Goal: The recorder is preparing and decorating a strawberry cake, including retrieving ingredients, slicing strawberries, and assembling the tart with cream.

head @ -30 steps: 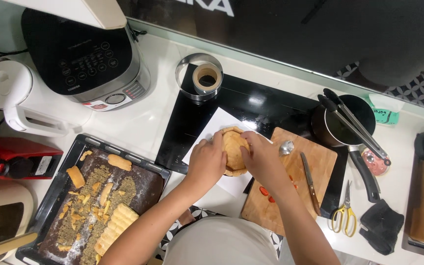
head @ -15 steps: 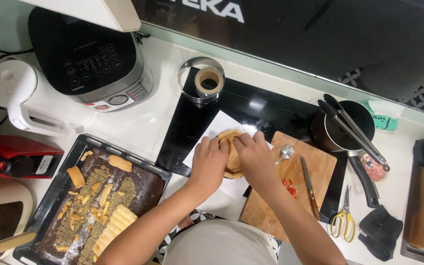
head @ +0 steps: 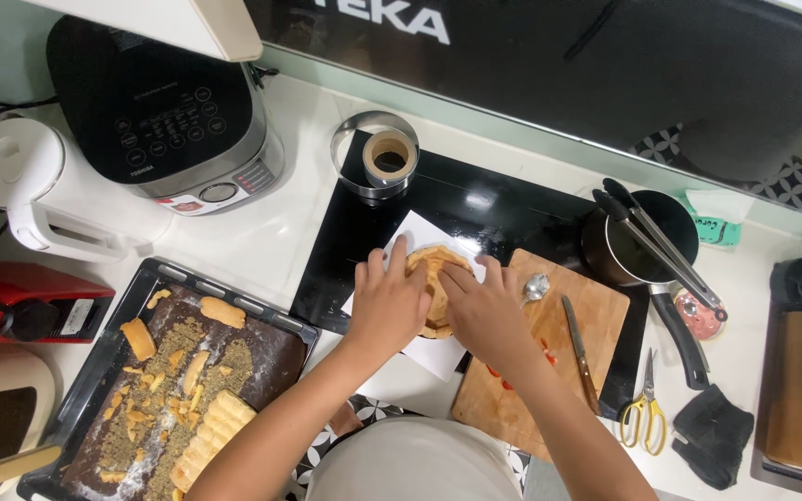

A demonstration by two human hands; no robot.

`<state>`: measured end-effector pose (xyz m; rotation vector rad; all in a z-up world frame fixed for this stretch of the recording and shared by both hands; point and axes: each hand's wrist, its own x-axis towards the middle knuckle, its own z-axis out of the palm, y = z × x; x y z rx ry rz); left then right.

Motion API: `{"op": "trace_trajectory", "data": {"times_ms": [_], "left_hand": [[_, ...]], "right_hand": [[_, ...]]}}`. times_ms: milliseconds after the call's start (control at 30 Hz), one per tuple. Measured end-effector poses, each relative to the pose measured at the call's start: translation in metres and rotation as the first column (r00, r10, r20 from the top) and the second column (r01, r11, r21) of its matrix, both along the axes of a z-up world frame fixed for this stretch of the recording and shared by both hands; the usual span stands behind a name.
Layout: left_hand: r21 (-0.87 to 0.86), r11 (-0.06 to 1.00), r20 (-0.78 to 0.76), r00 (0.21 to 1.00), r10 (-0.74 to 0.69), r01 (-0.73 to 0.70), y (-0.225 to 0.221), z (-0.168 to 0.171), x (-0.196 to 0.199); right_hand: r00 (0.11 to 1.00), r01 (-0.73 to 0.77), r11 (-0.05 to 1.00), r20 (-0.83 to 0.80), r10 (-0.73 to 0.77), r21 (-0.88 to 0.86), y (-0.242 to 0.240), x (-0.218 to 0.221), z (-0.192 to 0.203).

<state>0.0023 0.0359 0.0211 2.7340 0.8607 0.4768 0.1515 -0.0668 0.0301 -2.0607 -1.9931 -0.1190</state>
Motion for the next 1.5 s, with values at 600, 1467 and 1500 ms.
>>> {"op": "trace_trajectory", "data": {"times_ms": [600,1467,1500], "left_hand": [[-0.209,0.973,-0.144,0.981,-0.131,0.099,0.024,0.015,-0.011],[-0.507,0.853,-0.079,0.979,-0.186,0.121,-0.006,0.027,-0.014],[-0.508,0.853,-0.080,0.979,-0.186,0.121,-0.007,0.027,-0.014]], "right_hand": [[0.988,-0.137,0.919,0.011,0.152,-0.369,0.002,0.030,0.026],[0.991,-0.040,0.612,-0.108,-0.074,-0.789,0.012,0.001,0.035],[0.991,-0.041,0.612,-0.109,-0.074,-0.790,0.010,0.002,0.034]]}}
